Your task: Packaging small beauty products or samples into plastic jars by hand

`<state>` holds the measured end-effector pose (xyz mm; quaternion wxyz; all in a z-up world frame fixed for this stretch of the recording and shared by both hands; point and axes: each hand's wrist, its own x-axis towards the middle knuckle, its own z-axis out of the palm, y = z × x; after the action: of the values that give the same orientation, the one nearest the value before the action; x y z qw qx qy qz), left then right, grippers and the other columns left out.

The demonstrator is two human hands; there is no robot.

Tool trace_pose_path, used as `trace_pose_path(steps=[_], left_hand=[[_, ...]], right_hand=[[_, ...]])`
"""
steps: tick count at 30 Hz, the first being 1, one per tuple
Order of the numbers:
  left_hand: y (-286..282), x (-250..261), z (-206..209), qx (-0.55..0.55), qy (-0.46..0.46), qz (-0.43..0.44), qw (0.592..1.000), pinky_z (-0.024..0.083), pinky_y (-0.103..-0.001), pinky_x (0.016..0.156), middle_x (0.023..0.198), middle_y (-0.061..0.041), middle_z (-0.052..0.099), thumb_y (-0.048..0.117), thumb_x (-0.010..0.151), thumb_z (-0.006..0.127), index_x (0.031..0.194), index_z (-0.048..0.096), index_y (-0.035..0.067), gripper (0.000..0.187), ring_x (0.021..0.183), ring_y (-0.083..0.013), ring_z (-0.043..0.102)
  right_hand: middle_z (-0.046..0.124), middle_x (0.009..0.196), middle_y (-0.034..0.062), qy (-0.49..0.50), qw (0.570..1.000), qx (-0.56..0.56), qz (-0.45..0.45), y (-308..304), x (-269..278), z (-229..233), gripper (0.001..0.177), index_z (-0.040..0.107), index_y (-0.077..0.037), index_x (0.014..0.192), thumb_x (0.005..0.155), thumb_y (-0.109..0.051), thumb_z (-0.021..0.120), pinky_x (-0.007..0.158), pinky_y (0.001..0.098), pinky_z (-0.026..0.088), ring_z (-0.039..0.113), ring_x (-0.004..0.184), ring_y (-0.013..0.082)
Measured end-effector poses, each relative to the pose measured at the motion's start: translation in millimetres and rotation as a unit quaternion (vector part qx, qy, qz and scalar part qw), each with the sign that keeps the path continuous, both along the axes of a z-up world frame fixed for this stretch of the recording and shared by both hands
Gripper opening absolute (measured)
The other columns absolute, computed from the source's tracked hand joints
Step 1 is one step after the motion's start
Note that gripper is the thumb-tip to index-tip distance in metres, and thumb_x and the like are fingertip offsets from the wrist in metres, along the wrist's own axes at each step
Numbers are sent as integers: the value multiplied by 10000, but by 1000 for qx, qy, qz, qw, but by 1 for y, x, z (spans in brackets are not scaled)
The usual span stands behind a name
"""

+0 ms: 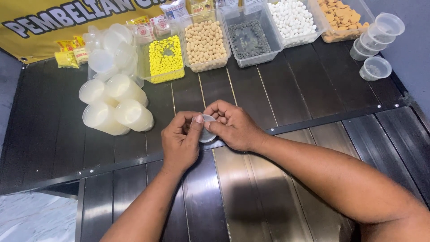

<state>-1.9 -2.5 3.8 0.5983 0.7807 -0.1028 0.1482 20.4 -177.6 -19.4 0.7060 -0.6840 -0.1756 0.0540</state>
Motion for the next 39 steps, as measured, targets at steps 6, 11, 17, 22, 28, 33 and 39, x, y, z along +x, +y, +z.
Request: trace_pose_path(steps=[6, 11, 17, 22, 28, 33, 39], left_hand=[[-1, 1, -7, -32, 6, 1, 999, 511, -315, 527, 727, -163, 715, 181, 995, 690, 1067, 632, 3, 200, 589, -153, 608], [5, 5, -14, -24, 11, 3, 1000, 466, -289, 514, 676, -110, 670, 148, 1008, 661, 987, 636, 20, 133, 585, -128, 573], [0, 1, -5, -14, 16, 17, 1000, 481, -284, 529, 701, -117, 699, 169, 995, 695, 1000, 704, 32, 138, 592, -124, 595], [6, 3, -12, -19, 6, 8, 1000, 520, -323, 586, 782, -145, 731, 146, 1001, 671, 1068, 666, -1, 161, 659, -157, 643], [5, 3, -20, -33, 16, 20, 999, 493, -294, 590, 723, -109, 682, 92, 962, 685, 1038, 682, 4, 117, 631, -148, 610], [-6, -6, -21, -138, 8, 2, 990, 506, -211, 761, 924, -48, 666, 143, 988, 679, 1058, 600, 97, 115, 833, -76, 621], [-46, -30, -19, -207, 141, -14, 968, 395, -229, 606, 753, 6, 572, 155, 961, 679, 1025, 618, 145, 89, 639, -70, 485]], right_hand=[[699, 791, 170, 3, 1000, 18, -12, 1, -1, 1, 219, 635, 59, 1089, 932, -93, 647, 486, 261, 585, 708, 673, 152], [683, 790, 188, 12, 999, 28, -18, 0, -2, 4, 232, 609, 74, 1114, 933, -69, 637, 479, 256, 585, 710, 657, 162], [684, 782, 187, 8, 1000, 27, -4, 1, 2, -6, 220, 617, 87, 1101, 930, -50, 641, 449, 248, 578, 712, 639, 157], [687, 808, 183, 6, 998, 56, -28, 3, 2, -18, 213, 614, 82, 1108, 937, -41, 644, 474, 244, 593, 724, 659, 167], [667, 867, 172, 38, 994, 91, -55, 8, 1, -11, 253, 612, 70, 1133, 944, -86, 674, 502, 274, 613, 724, 686, 197], [655, 829, 49, 41, 996, 55, -61, 3, -7, 6, 173, 598, -90, 1083, 948, -151, 687, 559, 263, 523, 635, 643, 103], [529, 1137, 80, -82, 984, -157, -33, -64, -79, 78, 670, 527, -140, 1409, 787, -81, 771, 663, 257, 601, 659, 819, 147]])
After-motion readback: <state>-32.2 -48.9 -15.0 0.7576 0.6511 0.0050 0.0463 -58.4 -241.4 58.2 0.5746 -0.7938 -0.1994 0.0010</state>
